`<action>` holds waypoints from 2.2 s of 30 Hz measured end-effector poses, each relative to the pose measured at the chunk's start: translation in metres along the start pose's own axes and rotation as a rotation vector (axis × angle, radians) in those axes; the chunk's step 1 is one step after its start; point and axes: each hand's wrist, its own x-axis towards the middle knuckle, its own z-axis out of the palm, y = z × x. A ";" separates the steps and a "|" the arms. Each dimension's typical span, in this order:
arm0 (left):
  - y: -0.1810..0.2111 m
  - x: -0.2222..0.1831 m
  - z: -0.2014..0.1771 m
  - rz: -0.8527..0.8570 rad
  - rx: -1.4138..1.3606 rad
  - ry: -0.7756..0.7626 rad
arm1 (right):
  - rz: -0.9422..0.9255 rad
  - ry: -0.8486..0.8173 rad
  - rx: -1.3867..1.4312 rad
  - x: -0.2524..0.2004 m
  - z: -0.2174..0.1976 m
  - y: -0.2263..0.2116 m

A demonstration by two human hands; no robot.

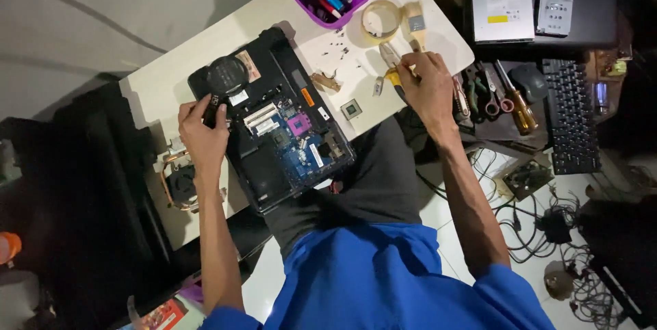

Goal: Inspecting a CPU with a magnifying glass and installing it into a laptop motherboard socket.

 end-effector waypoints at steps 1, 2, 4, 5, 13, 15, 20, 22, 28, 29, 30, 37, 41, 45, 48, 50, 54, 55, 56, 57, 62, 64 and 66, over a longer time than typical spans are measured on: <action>0.001 0.000 0.000 -0.004 -0.001 -0.001 | 0.000 -0.004 -0.001 0.002 0.004 0.010; 0.003 0.000 -0.001 0.007 0.022 0.006 | -0.016 0.022 -0.007 0.004 0.008 0.021; 0.013 -0.001 -0.004 0.016 0.046 0.004 | -0.024 0.043 -0.014 0.004 0.013 0.038; 0.023 0.000 -0.007 0.053 0.092 0.034 | 0.016 0.008 -0.029 0.005 0.013 0.044; 0.116 -0.014 0.052 0.263 0.082 -0.025 | 0.042 -0.148 -0.036 0.020 0.001 0.032; 0.136 -0.021 0.078 0.262 0.120 -0.420 | 0.002 -0.168 0.036 0.024 -0.006 0.025; 0.145 -0.029 0.129 0.278 0.270 -0.580 | 0.061 -0.198 0.049 0.017 -0.020 0.013; 0.146 -0.027 0.140 0.255 0.320 -0.651 | 0.130 -0.211 0.090 0.012 -0.030 0.000; 0.146 -0.029 0.143 0.234 0.249 -0.703 | -0.063 -0.085 0.292 -0.038 -0.081 -0.064; 0.146 -0.029 0.144 0.256 0.255 -0.653 | -0.081 -0.118 0.608 -0.069 -0.087 -0.057; 0.146 -0.029 0.145 0.277 0.261 -0.604 | -0.100 -0.147 0.926 -0.100 -0.093 -0.051; 0.146 -0.031 0.145 0.289 0.278 -0.604 | 0.271 -0.644 2.058 -0.463 -0.212 0.057; 0.159 -0.032 0.125 0.246 0.008 -0.512 | 0.121 -1.090 2.565 -0.396 -0.152 0.008; 0.173 -0.035 0.078 0.014 -0.650 -0.462 | -0.238 -1.360 2.398 -0.370 -0.149 0.004; 0.144 -0.038 0.072 -0.350 -1.014 -0.428 | -0.657 0.345 1.825 -0.111 -0.153 -0.195; 0.116 -0.046 0.073 -0.470 -1.295 -0.426 | -0.248 0.428 1.410 -0.091 -0.109 -0.192; 0.106 -0.056 0.050 -0.967 -1.510 -0.355 | -0.545 -0.347 0.475 0.020 -0.064 -0.167; 0.106 -0.057 0.047 -0.963 -1.513 -0.346 | -0.553 -0.349 0.477 0.021 -0.050 -0.164; 0.106 -0.057 0.044 -0.850 -1.651 -0.461 | -0.577 -0.416 0.395 0.022 -0.035 -0.162; 0.106 -0.059 0.040 -0.731 -1.782 -0.574 | -0.599 -0.486 0.311 0.023 -0.020 -0.159; 0.058 -0.084 0.074 -0.781 -1.804 -0.538 | -0.559 -0.379 0.442 0.022 0.009 -0.181; 0.051 -0.087 0.077 -0.784 -1.826 -0.582 | -0.574 -0.384 0.429 0.016 0.021 -0.177; 0.029 -0.099 0.097 -0.800 -1.818 -0.559 | -0.542 -0.417 0.498 0.010 0.035 -0.171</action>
